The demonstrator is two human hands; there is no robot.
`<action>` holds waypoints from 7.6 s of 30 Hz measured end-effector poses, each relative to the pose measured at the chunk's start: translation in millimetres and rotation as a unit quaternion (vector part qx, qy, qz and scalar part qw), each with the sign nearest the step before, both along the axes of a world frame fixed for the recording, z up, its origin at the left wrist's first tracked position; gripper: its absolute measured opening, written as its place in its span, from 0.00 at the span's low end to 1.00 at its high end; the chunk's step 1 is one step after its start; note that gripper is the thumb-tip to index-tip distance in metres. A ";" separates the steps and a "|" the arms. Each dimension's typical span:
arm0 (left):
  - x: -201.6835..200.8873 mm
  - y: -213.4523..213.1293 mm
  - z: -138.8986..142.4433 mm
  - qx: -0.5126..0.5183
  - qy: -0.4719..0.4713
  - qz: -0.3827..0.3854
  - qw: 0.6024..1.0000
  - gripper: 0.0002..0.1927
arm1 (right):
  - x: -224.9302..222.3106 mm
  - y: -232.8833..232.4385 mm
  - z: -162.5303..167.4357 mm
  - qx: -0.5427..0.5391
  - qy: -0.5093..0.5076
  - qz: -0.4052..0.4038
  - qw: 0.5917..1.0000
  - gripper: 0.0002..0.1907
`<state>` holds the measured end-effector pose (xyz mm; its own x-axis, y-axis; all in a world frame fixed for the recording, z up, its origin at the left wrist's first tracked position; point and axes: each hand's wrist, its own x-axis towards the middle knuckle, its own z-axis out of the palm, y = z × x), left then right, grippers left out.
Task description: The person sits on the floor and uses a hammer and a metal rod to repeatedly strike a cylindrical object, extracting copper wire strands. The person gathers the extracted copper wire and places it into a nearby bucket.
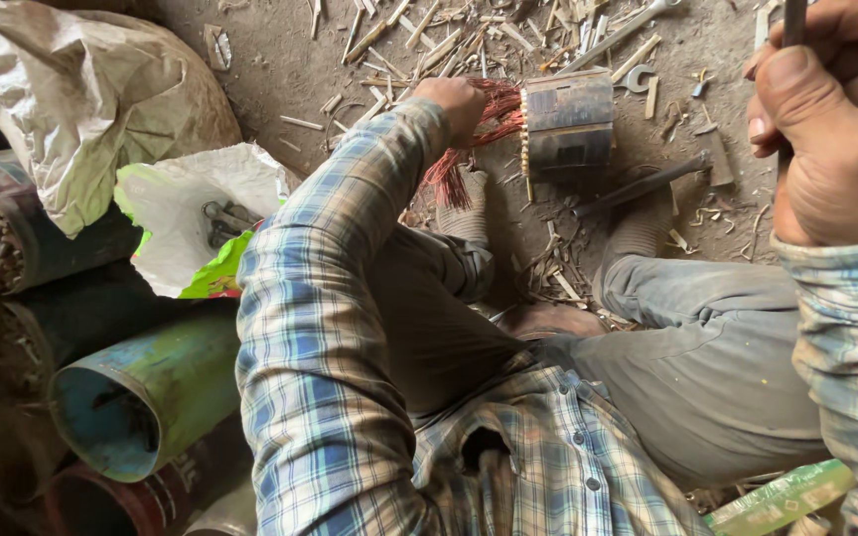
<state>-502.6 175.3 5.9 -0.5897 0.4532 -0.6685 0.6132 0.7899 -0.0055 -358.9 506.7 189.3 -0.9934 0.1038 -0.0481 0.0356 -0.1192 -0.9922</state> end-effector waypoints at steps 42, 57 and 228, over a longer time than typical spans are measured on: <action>-14.7 -12.9 24.7 0.175 0.223 -0.133 0.950 0.17 | -33.7 -0.7 -23.9 0.179 -0.001 0.052 0.983 0.07; 5.2 10.8 33.4 0.328 0.224 -0.008 0.918 0.10 | -41.1 8.4 -54.7 0.454 0.040 0.103 0.884 0.09; 9.8 3.1 -67.7 0.487 -0.252 0.620 0.562 0.10 | -65.5 -80.5 -258.8 0.515 0.171 0.062 0.838 0.11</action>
